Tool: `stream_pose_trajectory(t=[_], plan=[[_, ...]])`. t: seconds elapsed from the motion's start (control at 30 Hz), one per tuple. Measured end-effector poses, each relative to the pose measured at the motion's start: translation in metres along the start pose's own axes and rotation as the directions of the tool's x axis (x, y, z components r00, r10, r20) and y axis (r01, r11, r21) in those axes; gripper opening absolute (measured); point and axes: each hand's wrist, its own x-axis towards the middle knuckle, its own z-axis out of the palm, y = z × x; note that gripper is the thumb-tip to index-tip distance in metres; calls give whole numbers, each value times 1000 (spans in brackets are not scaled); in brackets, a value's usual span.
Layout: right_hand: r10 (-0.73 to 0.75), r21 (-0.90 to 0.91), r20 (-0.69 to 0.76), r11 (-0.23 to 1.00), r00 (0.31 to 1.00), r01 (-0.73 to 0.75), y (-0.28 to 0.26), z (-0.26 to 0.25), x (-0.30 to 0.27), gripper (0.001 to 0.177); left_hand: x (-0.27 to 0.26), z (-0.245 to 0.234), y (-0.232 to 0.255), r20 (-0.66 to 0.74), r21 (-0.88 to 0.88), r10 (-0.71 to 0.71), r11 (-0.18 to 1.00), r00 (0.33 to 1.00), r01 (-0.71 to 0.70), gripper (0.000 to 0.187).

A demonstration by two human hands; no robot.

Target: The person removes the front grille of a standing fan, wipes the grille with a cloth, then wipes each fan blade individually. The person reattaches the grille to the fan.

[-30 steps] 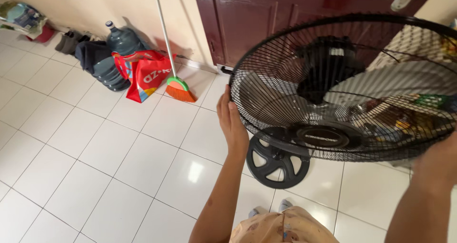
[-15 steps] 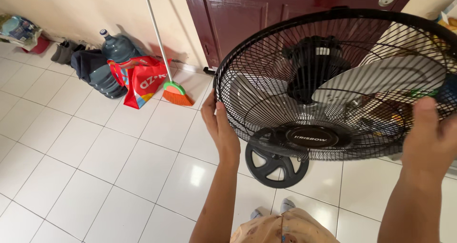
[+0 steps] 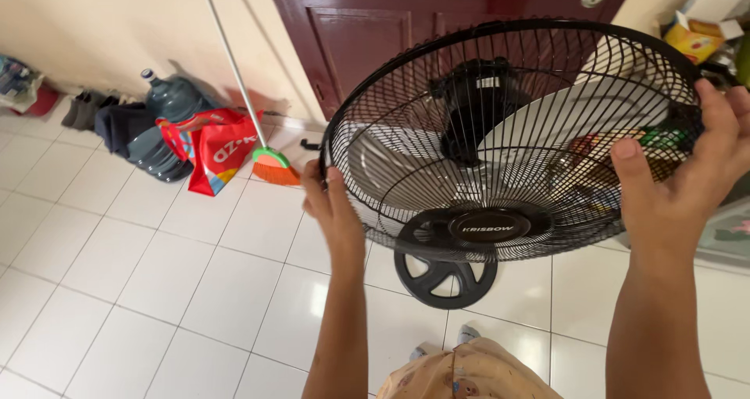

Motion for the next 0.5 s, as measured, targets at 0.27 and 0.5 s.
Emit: stream_pose_trajectory(t=[0.27,0.5], plan=[[246,353,-16,908,969,-225,18,-20,-7,69,28,-26,-3,70,-194,60,980,996,-46,37],[465,594,294,596,835,-541,65,-39,15,26,57,-22,-15,120,-346,-81,931,989,118,44]])
